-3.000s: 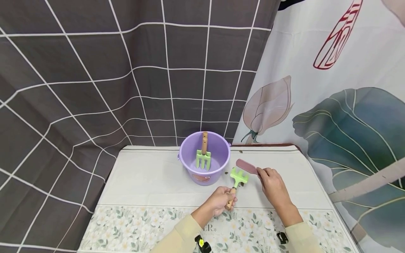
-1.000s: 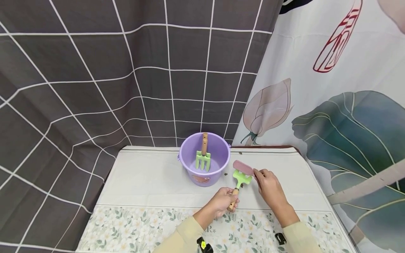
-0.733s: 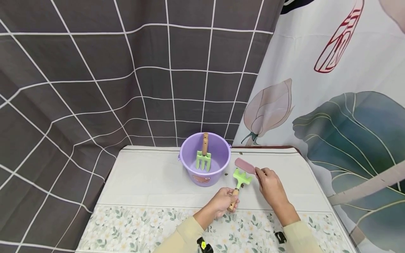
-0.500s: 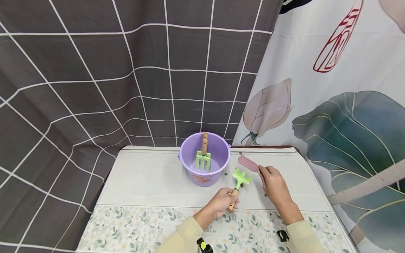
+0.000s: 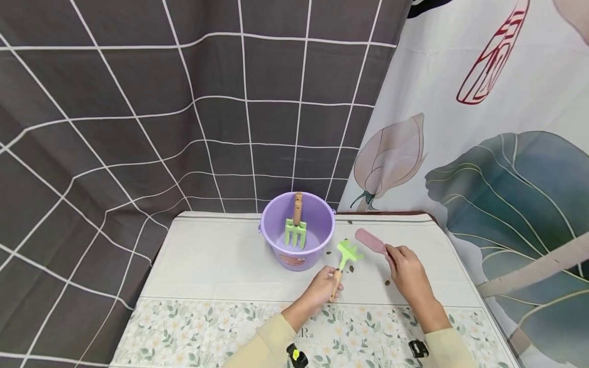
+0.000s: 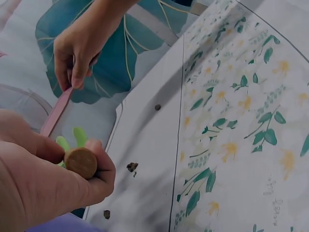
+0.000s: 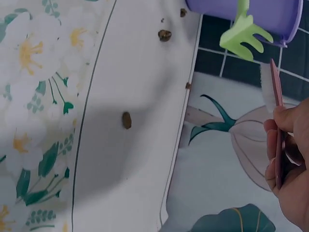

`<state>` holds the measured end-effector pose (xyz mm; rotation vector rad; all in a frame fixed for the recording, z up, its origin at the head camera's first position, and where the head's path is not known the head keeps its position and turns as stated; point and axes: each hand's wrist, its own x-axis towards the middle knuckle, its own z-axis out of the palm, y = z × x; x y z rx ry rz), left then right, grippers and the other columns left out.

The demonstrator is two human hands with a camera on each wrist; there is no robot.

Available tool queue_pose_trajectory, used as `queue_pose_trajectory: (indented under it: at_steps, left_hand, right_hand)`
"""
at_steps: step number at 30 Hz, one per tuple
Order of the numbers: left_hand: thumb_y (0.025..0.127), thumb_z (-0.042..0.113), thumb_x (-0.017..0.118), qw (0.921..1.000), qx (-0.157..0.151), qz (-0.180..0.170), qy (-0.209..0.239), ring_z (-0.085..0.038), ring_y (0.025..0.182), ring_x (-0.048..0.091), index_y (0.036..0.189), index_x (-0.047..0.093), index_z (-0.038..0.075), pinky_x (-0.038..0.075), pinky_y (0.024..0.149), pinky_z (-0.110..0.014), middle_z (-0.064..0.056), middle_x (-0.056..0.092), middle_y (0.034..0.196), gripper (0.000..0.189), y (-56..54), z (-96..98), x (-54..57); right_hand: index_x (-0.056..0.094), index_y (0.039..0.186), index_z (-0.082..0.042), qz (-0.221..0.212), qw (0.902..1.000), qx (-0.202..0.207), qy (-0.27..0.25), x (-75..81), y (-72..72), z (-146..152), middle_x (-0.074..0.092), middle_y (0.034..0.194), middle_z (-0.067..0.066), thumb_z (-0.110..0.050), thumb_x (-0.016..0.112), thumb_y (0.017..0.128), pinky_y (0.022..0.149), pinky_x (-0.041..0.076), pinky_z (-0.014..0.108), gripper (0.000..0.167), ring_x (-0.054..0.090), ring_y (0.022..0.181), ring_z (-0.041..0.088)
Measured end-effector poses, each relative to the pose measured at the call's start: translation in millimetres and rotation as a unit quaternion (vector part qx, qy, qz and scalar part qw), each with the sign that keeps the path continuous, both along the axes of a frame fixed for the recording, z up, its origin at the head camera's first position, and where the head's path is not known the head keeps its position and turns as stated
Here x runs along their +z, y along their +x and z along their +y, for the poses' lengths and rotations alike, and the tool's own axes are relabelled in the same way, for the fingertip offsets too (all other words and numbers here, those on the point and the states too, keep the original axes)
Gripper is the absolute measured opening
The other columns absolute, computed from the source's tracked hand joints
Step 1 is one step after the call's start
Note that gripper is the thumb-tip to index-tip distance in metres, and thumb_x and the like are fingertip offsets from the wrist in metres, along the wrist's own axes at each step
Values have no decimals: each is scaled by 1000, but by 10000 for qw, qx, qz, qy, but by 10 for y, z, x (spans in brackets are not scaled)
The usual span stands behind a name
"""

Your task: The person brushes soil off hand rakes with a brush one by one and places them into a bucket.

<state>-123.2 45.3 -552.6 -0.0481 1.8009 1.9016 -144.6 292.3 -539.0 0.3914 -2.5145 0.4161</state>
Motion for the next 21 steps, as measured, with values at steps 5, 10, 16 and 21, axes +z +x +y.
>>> queue_pose_trajectory:
  at_steps: [5, 10, 16, 21]
  left_hand:
    - [107, 6, 44, 9992, -82, 372, -149, -14, 71, 51, 133, 49, 0, 45, 56, -19, -10, 58, 95, 27, 3, -2, -21]
    - [101, -4, 51, 9961, -108, 810, -322, -15, 73, 53, 129, 50, 5, 47, 56, -18, -6, 54, 94, 29, -6, -5, -69]
    - [96, -8, 56, 9935, -157, 994, -533, -14, 76, 56, 128, 50, 11, 52, 63, -23, -7, 54, 100, 38, -23, -38, -71]
    - [91, -10, 61, 9901, -113, 1218, -688, -14, 78, 53, 129, 51, 11, 50, 67, -23, -6, 55, 105, 45, -30, -43, -77]
  right_hand:
    - [70, 117, 8, 12, 9999, -90, -45, 53, 37, 63, 66, 93, 21, 5, 78, 85, 67, 59, 51, 33, 65, 81, 36]
    - [70, 117, 8, 101, 9998, -130, -83, 116, 64, 118, 65, 92, 22, 7, 79, 84, 67, 59, 52, 35, 64, 80, 37]
    - [70, 118, 8, 172, 9997, -82, -121, 196, 73, 132, 65, 93, 22, 8, 79, 83, 68, 60, 53, 36, 64, 80, 37]
    - [70, 119, 8, 86, 9991, -42, -416, 266, 88, 102, 67, 94, 21, 8, 78, 84, 67, 60, 52, 36, 66, 81, 35]
